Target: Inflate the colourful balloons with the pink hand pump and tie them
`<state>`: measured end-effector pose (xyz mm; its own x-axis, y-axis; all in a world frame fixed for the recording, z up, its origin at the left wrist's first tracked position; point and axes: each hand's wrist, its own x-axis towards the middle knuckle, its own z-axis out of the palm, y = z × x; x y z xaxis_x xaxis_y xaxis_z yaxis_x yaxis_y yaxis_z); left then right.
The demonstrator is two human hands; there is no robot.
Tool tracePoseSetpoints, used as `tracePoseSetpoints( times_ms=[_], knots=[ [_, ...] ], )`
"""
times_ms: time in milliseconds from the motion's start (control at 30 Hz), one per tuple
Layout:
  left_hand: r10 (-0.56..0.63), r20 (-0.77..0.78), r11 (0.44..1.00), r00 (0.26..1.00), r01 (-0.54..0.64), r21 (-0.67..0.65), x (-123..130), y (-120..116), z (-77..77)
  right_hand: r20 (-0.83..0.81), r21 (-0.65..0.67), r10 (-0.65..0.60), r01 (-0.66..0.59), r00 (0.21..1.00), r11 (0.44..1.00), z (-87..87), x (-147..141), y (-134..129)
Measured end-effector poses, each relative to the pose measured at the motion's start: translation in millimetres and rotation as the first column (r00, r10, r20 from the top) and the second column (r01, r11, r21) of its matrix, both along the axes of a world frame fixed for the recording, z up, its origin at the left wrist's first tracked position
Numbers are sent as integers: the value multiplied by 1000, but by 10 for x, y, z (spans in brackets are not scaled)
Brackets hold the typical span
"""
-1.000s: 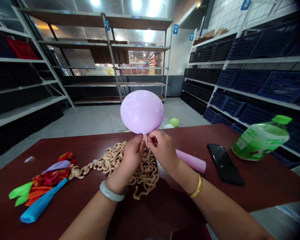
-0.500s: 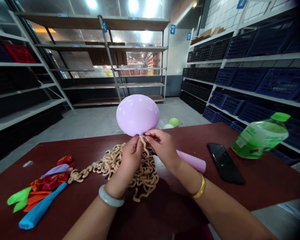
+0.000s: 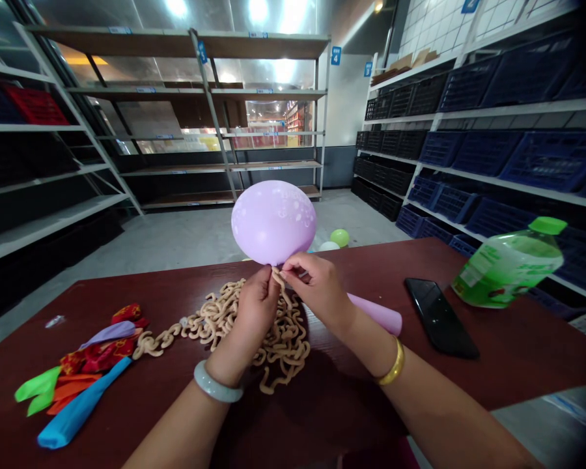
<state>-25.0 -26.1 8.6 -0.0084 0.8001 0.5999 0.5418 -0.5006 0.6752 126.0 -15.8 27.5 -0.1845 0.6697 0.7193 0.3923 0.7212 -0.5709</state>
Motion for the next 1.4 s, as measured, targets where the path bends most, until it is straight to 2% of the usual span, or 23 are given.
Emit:
tracePoseSetpoints(
  times_ms=[167, 333, 433, 533, 633, 733, 867, 967, 1033, 1133, 1267, 1400],
  knots=[
    [65, -153, 998, 986, -62, 28, -28, 17, -4, 33, -17, 63, -62, 997, 998, 27, 37, 54],
    [169, -345, 985, 923, -150, 80, -50, 26, -31, 173, 36, -58, 52, 983, 998, 41, 21, -7],
    [204, -415, 978, 887, -171, 116, -45, 6, -35, 171, 30, -104, 101, 980, 994, 39, -11, -37],
    [224, -447, 974, 866, -186, 129, -33, -12, -28, 141, -12, -82, 84, 987, 996, 38, -31, -16],
    [249, -444, 968, 861, -217, 123, -24, -18, -16, 87, -48, -32, 36, 996, 998, 40, -44, 5],
    [260, -422, 965, 868, -230, 123, -13, -25, -5, 64, 14, -49, 49, 997, 999, 32, -65, -29],
    [253, -391, 967, 885, -223, 120, 13, -40, -3, 132, 158, -196, 175, 972, 972, -19, -98, -104],
    [189, -339, 981, 922, -163, 102, 29, -35, -18, 154, 171, -300, 273, 942, 947, -53, -112, -104],
    [126, -281, 990, 951, -105, 89, 31, -24, -33, 130, 142, -301, 283, 945, 949, -51, -114, -83],
    [84, -215, 995, 973, -69, 75, 20, -10, -50, 29, 26, -196, 195, 980, 980, -15, -111, -57],
    [110, -208, 992, 972, -94, 85, -5, -9, -59, -113, -164, -74, 55, 991, 985, 30, -119, -66],
    [167, -251, 983, 954, -140, 120, -12, -13, -68, -92, -179, -77, 59, 993, 982, 38, -137, -89]
  ],
)
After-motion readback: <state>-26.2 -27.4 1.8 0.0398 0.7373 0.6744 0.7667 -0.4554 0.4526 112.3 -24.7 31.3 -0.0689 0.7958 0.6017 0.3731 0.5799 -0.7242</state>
